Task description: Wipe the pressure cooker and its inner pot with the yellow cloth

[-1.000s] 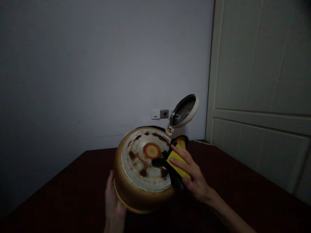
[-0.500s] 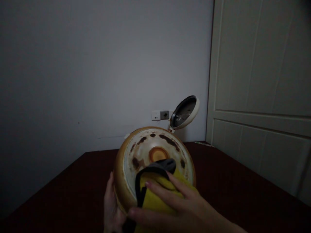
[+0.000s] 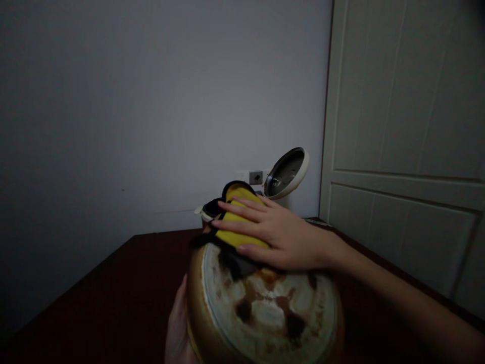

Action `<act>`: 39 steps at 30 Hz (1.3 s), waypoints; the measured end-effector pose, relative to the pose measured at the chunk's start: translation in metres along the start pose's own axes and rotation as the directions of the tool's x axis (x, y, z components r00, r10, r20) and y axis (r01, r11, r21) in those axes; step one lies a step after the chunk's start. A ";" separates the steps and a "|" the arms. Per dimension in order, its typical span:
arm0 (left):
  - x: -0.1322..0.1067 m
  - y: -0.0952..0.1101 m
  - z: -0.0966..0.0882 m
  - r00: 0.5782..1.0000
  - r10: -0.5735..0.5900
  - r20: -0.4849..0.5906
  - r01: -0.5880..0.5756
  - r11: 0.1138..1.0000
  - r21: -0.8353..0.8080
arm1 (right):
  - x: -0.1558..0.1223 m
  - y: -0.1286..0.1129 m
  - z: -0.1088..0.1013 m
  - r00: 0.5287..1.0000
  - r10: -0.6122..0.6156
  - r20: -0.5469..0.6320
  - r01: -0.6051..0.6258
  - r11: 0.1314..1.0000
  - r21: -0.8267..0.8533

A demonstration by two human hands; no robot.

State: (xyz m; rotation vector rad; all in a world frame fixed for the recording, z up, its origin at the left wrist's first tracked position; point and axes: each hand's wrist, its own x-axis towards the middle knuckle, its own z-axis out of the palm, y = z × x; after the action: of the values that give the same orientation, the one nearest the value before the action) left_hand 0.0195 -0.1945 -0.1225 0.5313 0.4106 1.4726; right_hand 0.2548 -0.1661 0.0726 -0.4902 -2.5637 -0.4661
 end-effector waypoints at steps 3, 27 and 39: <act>0.017 0.010 0.019 1.000 0.007 0.013 -0.007 1.000 -0.024 | -0.016 0.016 0.002 0.998 0.057 0.019 -0.058 0.997 0.044; 0.021 0.024 0.020 0.998 0.022 0.050 -0.009 0.969 -0.247 | -0.013 0.023 0.004 0.961 0.080 0.263 -0.149 0.956 0.252; 0.012 -0.001 0.060 0.986 -0.137 0.097 0.158 0.953 -0.259 | 0.021 -0.014 0.004 0.970 -0.032 0.243 -0.030 0.969 0.246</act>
State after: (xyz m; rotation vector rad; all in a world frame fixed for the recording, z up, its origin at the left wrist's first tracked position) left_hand 0.0550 -0.1874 -0.0729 0.3343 0.1822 1.3317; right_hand 0.2300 -0.1713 0.0772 -0.4807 -2.8077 -0.0831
